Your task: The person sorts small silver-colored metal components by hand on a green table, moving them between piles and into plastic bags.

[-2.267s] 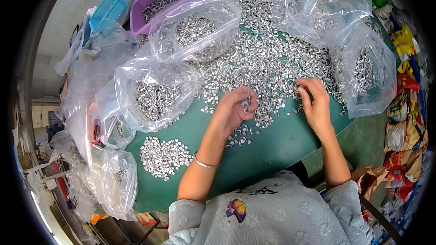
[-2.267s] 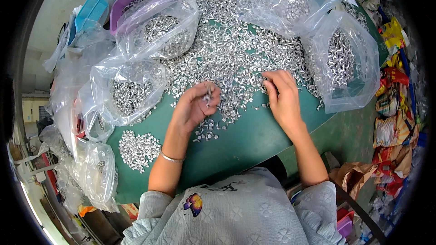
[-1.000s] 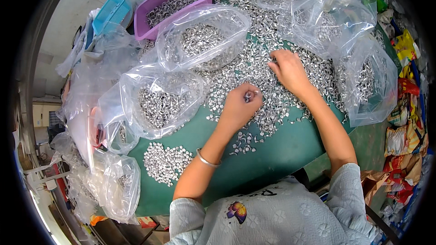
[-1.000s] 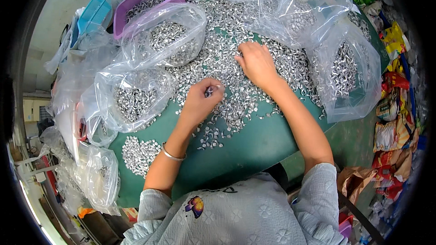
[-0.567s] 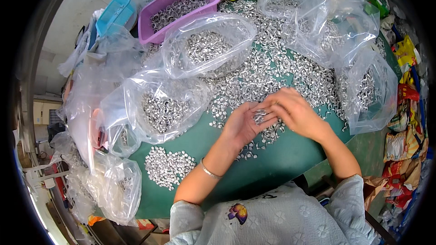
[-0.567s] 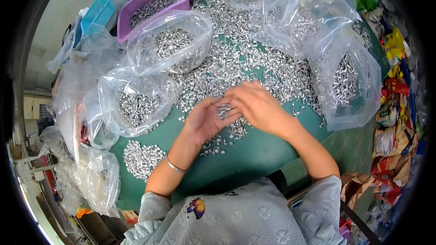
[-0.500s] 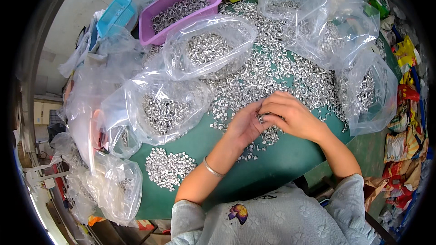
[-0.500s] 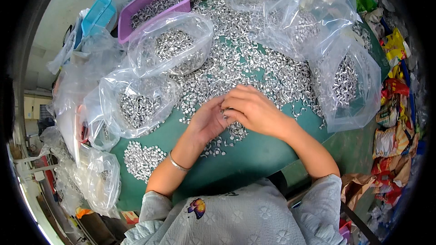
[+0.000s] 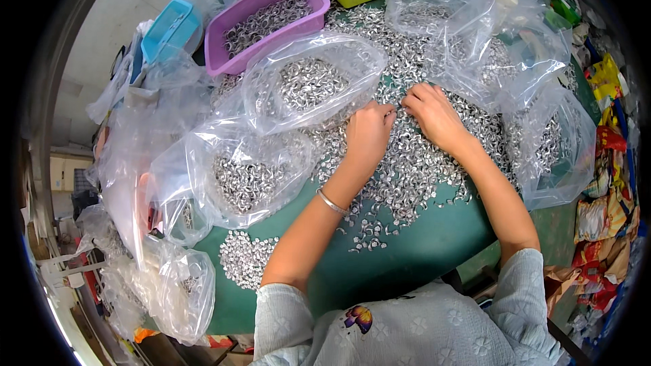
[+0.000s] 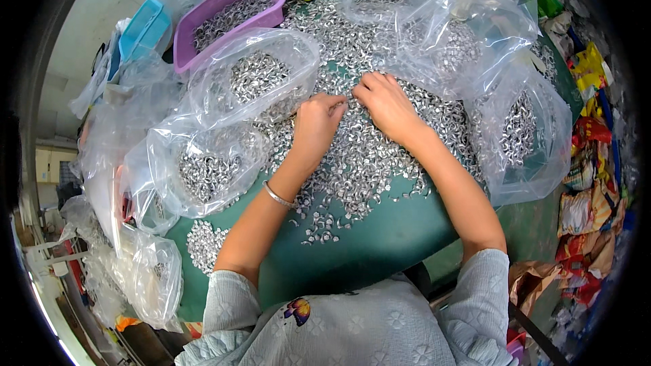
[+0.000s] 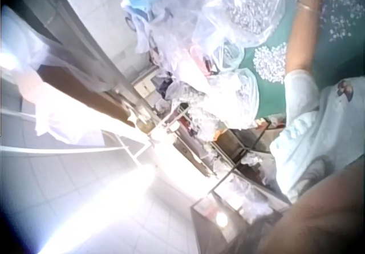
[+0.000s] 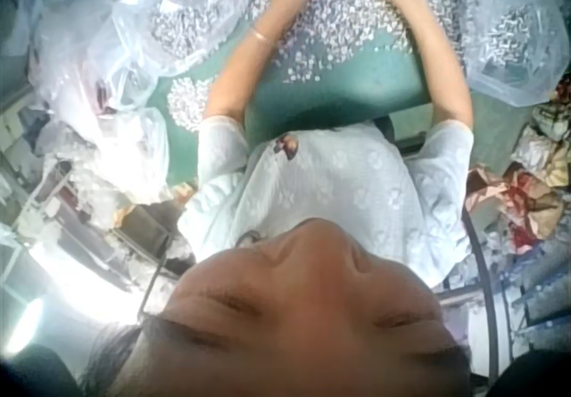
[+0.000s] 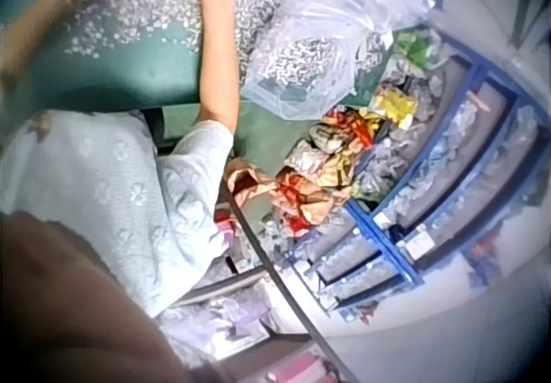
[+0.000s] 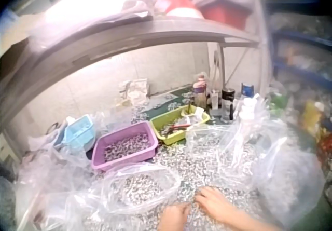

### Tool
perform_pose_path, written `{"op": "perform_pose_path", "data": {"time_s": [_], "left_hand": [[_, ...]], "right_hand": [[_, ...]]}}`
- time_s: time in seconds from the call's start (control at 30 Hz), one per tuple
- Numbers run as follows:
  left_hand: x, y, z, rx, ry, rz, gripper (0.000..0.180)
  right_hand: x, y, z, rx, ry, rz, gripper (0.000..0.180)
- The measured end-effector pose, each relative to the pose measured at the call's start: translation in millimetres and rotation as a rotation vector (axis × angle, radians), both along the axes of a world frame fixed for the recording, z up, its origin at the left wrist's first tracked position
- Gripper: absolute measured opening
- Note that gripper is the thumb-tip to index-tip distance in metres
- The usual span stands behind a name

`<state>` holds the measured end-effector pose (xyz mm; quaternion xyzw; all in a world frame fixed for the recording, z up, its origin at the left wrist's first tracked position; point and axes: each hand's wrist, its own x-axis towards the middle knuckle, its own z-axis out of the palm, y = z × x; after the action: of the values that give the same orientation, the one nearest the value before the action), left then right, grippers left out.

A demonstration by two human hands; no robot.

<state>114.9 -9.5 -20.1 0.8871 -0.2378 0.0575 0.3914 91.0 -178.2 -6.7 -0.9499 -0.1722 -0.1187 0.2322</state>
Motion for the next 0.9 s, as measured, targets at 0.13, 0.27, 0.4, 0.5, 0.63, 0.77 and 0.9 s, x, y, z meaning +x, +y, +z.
{"op": "perform_pose_path", "data": {"time_s": [0.13, 0.27, 0.4, 0.5, 0.63, 0.77, 0.9], "left_hand": [[3, -5, 11, 0.199, -0.01, -0.051, 0.016], [10, -7, 8, 0.278, -0.068, -0.086, 0.017], [13, -18, 18, 0.403, -0.085, -0.102, 0.017], [19, -17, 12, 0.344, -0.086, -0.115, 0.015], [18, -15, 12, 0.147, 0.07, 0.011, 0.014], [11, -6, 8, -0.337, 0.392, 0.003, 0.014], [-3, 11, 28, -0.877, 1.182, -0.127, 0.014]], "right_hand": [[-6, -14, 0, 0.619, 0.147, -0.048, 0.004], [-21, -19, 21, 1.631, 0.624, 0.028, 0.008], [-17, -19, 18, 1.235, 0.565, -0.113, 0.009], [-9, -4, 5, 0.146, 0.04, -0.205, 0.007], [-3, 1, 5, -0.177, -0.013, -0.134, 0.006], [-4, -6, -3, 0.125, -0.109, -0.125, 0.006], [-25, -33, 4, 1.396, 0.754, -0.025, 0.011]]}}
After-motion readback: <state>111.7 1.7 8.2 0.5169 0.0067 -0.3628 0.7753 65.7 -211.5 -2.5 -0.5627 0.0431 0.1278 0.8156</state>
